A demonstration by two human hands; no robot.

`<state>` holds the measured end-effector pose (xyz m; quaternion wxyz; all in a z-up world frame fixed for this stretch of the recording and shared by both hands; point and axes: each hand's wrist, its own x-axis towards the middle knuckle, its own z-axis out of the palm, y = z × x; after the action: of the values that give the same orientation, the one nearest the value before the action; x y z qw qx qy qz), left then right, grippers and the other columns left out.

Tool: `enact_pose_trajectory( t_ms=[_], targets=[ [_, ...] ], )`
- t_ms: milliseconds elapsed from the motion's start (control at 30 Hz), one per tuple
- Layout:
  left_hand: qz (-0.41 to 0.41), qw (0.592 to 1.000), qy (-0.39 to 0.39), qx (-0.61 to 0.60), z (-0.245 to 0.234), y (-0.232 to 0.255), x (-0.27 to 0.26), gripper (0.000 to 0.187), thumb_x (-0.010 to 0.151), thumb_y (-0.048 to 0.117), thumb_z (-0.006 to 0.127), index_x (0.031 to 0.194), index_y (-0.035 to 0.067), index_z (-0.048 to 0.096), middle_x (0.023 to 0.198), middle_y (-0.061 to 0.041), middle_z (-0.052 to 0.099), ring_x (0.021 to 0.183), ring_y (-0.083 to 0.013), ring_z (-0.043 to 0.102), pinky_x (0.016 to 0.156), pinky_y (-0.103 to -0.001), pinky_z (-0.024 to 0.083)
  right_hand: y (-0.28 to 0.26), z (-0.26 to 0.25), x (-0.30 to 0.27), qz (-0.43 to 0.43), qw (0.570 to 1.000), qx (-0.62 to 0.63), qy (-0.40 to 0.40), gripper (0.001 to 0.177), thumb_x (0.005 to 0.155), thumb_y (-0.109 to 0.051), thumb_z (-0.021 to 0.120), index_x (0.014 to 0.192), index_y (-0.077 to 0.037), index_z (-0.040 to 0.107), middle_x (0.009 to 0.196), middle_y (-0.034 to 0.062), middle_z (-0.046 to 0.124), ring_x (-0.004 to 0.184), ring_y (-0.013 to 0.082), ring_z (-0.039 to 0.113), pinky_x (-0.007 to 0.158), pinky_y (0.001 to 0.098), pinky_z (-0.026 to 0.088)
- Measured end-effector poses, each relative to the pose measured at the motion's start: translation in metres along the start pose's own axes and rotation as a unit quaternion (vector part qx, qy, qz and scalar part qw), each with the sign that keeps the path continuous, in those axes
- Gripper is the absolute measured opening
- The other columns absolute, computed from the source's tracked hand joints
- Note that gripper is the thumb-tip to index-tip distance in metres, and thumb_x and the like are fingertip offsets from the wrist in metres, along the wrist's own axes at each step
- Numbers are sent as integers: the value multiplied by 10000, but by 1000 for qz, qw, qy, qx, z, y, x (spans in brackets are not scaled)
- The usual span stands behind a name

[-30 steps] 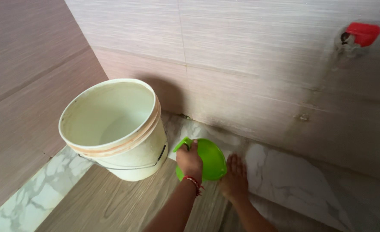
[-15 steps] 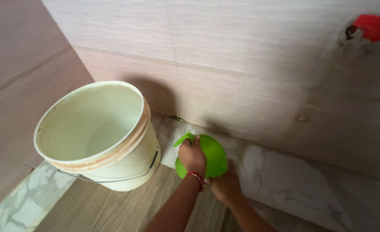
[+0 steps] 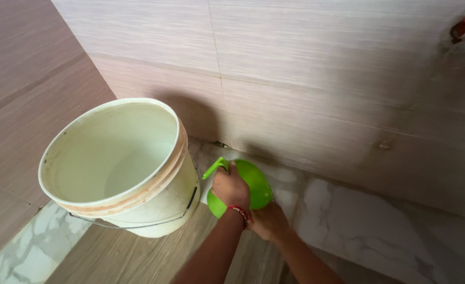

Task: The person wipes bathroom wall and floor tiles by hand, using water from a mug and a bucket.

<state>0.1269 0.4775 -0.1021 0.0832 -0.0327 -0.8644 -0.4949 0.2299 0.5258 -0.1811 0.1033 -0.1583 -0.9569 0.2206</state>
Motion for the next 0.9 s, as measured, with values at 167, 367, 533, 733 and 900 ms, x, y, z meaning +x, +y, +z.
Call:
enact_pose_trajectory(
  t_ms=[167, 367, 533, 733, 900],
  targets=[
    [-21, 999, 4, 32, 1, -3, 24, 382, 1004, 373, 591, 941, 9, 688, 942, -235, 734, 906, -436, 686, 913, -531, 466, 20, 5, 27, -69, 960, -172, 212, 573, 860, -348, 681, 1369, -110, 571, 1447, 194, 553, 1363, 374, 475, 1096, 554, 364],
    [-8, 998, 7, 62, 5, -5, 26, 338, 1008, 344, 569, 1007, 25, 681, 1017, -203, 733, 992, -400, 671, 983, -552, 412, 4, 10, 54, -103, 993, -36, -36, 641, 885, -386, 631, 1488, -206, 509, 1507, 74, 495, 1427, 293, 409, 1179, 426, 324],
    [-34, 997, 16, 74, 10, 7, 27, 318, 1009, 342, 565, 1034, 47, 681, 1018, -187, 727, 1026, -367, 659, 1038, -544, 383, -11, 22, 122, 8, 986, -166, 16, 683, 885, -403, 618, 1498, -152, 455, 1534, 110, 444, 1450, 314, 363, 1194, 459, 282],
    [-41, 996, 15, 80, 15, 11, 30, 315, 998, 342, 573, 1007, 47, 683, 1023, -165, 731, 1053, -342, 655, 1029, -538, 389, 30, 29, 124, -6, 978, -198, 70, 741, 885, -424, 603, 1511, -88, 391, 1567, 154, 382, 1479, 339, 308, 1211, 499, 233],
    [-36, 995, -2, 94, 17, 7, 34, 337, 1011, 365, 554, 1012, 49, 674, 1037, -172, 728, 1040, -364, 662, 1016, -551, 396, 40, 25, 91, 1, 980, -142, 137, 796, 885, -442, 590, 1521, -34, 338, 1594, 191, 331, 1502, 361, 263, 1225, 533, 191]
  ],
)
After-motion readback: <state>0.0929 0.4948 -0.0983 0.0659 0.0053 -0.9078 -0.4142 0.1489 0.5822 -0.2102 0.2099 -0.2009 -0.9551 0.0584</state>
